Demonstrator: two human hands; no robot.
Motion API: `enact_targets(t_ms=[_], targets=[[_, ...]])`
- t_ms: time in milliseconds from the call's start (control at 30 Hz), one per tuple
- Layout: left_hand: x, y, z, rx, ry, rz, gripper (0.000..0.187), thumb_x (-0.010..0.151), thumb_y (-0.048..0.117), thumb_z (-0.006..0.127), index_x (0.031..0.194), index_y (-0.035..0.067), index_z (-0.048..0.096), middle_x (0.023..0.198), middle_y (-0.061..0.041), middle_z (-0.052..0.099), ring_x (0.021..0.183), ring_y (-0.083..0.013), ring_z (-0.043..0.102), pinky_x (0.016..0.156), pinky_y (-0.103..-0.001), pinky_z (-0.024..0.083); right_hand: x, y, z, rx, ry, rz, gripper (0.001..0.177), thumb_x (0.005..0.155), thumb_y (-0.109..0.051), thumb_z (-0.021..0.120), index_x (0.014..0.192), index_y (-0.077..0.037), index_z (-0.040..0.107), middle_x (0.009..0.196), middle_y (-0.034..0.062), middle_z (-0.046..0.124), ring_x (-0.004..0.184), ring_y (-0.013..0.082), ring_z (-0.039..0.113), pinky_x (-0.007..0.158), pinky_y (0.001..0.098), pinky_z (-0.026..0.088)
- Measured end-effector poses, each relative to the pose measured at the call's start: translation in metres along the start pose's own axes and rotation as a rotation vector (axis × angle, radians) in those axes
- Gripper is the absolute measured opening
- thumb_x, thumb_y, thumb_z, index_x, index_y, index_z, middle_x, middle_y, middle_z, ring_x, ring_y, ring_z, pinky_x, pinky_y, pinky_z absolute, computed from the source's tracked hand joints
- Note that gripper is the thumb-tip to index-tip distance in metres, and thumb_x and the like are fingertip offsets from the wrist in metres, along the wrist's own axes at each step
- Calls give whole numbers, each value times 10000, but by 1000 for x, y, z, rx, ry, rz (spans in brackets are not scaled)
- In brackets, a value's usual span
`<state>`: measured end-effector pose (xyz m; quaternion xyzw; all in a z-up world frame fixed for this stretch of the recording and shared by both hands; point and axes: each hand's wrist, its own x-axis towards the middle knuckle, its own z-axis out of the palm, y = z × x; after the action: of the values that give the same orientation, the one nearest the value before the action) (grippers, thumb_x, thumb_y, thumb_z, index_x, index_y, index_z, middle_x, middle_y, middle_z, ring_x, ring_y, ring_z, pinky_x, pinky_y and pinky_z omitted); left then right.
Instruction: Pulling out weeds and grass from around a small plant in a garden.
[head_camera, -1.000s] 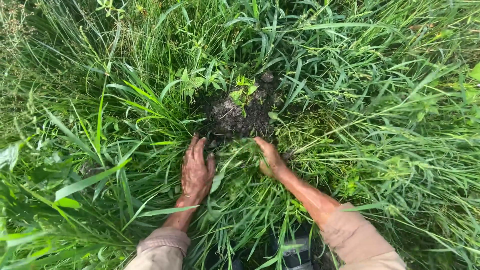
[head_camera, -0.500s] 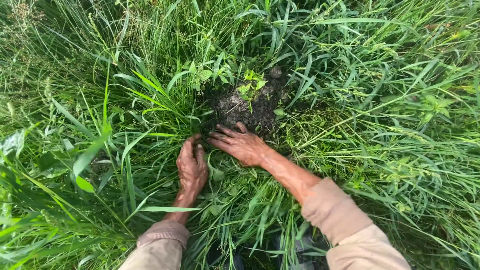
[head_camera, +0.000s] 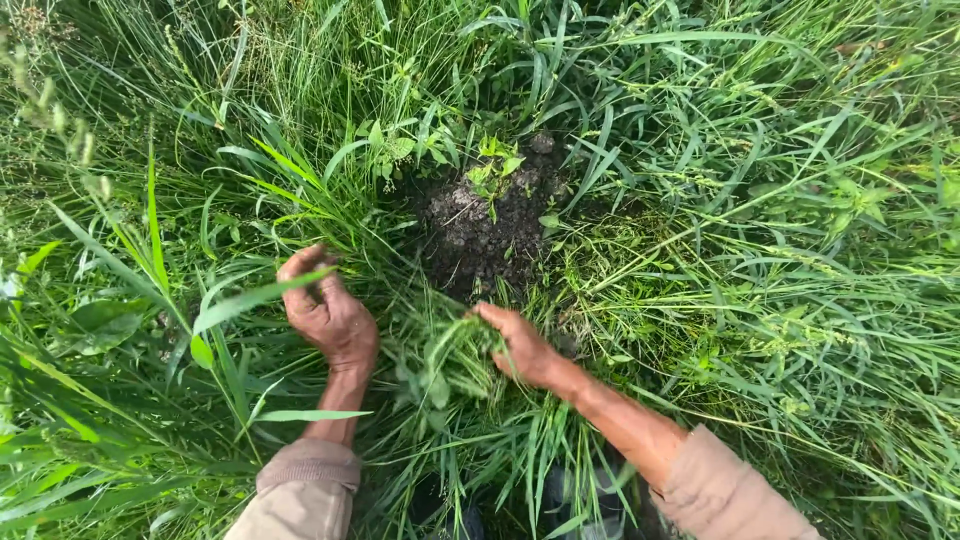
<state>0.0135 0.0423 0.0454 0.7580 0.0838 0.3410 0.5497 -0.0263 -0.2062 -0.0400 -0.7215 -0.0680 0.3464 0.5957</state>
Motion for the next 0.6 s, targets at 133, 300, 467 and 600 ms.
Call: enact_targets(t_ms=[133,300,467,600], targets=[[-2,8,-4,-125,69,-174,167,1074,-56,520,1212,3,594,1177,-96,595,1020,-169,601,916,-276,523,54,-101,5,-347,14,-62,758,812,120,591,1514,-119,433,1471,214,488,1361,340,523,1173,489,452],[-5,15,-9,133,-94,56,191,1044,-60,551,1221,0,590,1199,-145,591,1115,-267,597,971,-360,516,76,-82,20,-1176,-53,-268,937,606,122,622,1452,-268,528,1618,160,370,1441,430,354,1136,585,356],[-11,35,-9,291,-288,174,293,997,20,593,1290,30,611,1301,-157,611,1241,-335,552,1073,-474,443,-7,-16,-15,-864,-165,-367,522,836,17,603,1357,16,573,1427,299,544,1206,480,571,1050,566,457],[-13,81,7,335,-480,334,363,960,148,645,1310,58,611,1344,-167,590,1263,-337,543,1106,-552,360,-68,-148,-76,-966,-226,410,356,1140,-135,323,1413,-37,529,1377,171,606,1239,282,611,1157,419,449]])
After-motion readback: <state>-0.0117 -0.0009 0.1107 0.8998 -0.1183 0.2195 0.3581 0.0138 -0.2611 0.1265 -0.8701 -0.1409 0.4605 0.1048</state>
